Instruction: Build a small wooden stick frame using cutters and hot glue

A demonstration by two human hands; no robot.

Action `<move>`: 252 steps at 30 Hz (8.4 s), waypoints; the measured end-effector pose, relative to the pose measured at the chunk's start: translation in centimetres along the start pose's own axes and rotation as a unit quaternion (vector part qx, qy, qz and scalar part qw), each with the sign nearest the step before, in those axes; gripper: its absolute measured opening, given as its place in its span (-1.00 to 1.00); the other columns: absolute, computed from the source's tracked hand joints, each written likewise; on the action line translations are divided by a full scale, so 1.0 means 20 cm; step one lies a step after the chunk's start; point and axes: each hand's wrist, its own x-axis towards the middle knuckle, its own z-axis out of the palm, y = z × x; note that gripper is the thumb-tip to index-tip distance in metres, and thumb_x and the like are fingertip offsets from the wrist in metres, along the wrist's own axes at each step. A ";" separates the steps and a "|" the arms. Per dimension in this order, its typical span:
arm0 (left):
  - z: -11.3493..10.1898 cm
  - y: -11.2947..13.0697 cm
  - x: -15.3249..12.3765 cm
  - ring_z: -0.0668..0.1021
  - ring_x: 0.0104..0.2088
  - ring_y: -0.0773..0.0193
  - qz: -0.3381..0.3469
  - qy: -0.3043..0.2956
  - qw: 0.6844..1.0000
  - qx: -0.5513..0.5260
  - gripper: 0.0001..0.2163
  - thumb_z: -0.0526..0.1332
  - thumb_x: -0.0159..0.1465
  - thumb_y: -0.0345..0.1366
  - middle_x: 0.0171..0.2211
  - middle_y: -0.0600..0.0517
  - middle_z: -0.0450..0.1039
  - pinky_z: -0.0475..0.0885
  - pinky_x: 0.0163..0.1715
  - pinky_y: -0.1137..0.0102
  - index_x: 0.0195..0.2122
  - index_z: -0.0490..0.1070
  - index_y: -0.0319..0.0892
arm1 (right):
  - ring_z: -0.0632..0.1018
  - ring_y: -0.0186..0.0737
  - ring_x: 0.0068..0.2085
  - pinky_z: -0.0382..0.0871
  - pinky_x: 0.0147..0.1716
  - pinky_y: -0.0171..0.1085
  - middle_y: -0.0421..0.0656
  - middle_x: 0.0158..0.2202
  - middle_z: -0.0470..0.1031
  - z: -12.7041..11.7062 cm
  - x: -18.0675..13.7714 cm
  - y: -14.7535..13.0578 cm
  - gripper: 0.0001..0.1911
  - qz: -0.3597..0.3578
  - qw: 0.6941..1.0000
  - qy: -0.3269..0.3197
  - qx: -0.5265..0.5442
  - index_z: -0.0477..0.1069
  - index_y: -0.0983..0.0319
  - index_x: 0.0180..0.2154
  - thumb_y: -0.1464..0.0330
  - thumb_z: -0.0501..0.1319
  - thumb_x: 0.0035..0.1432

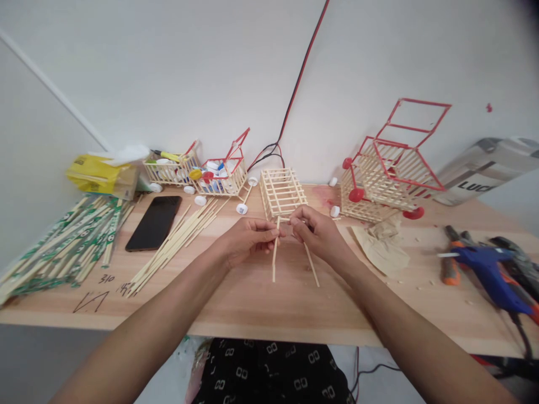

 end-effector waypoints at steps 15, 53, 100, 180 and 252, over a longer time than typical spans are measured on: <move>0.00 0.01 -0.01 0.40 -0.55 0.48 0.006 -0.016 1.000 0.016 -0.70 0.43 -0.01 -0.22 -0.52 0.03 0.43 0.28 -0.54 0.52 -0.33 0.54 -0.34 | 0.30 -0.36 -0.53 0.13 -0.48 -0.35 -0.29 -0.57 0.28 -0.01 0.00 0.00 -0.83 0.003 1.000 0.000 -0.015 0.23 0.20 -0.40 0.31 0.05 0.25; -0.01 0.02 0.00 0.42 -0.60 0.47 0.032 0.053 0.996 0.061 -0.73 0.41 0.00 -0.22 -0.52 -0.04 0.49 0.30 -0.62 0.56 -0.38 0.55 -0.37 | 0.29 -0.39 -0.55 0.12 -0.51 -0.38 -0.31 -0.59 0.29 0.02 0.00 -0.01 -0.84 -0.008 1.000 -0.007 -0.023 0.27 0.21 -0.40 0.36 0.07 0.25; -0.01 0.01 0.00 0.42 -0.61 0.48 0.012 0.043 0.999 0.029 -0.81 0.39 0.03 -0.32 -0.53 -0.03 0.48 0.31 -0.60 0.57 -0.41 0.54 -0.38 | 0.30 -0.40 -0.54 0.13 -0.50 -0.38 -0.32 -0.59 0.29 0.04 -0.01 -0.02 -0.83 -0.004 1.000 -0.005 -0.019 0.25 0.21 -0.43 0.37 0.07 0.25; -0.04 0.01 0.01 0.43 -0.59 0.49 0.009 0.004 1.000 0.011 -0.74 0.43 -0.01 -0.26 -0.53 -0.01 0.48 0.33 -0.58 0.56 -0.40 0.53 -0.38 | 0.29 -0.40 -0.54 0.13 -0.50 -0.37 -0.31 -0.59 0.28 0.05 -0.01 0.00 -0.82 -0.009 1.000 -0.001 -0.005 0.25 0.21 -0.43 0.36 0.07 0.26; -0.04 0.01 0.01 0.42 -0.60 0.49 0.007 -0.003 1.000 0.007 -0.77 0.41 0.03 -0.28 -0.54 0.00 0.46 0.32 -0.58 0.55 -0.40 0.52 -0.38 | 0.32 -0.38 -0.53 0.15 -0.46 -0.36 -0.30 -0.58 0.30 0.05 -0.01 -0.01 -0.81 -0.002 1.000 0.001 -0.011 0.26 0.21 -0.42 0.33 0.06 0.26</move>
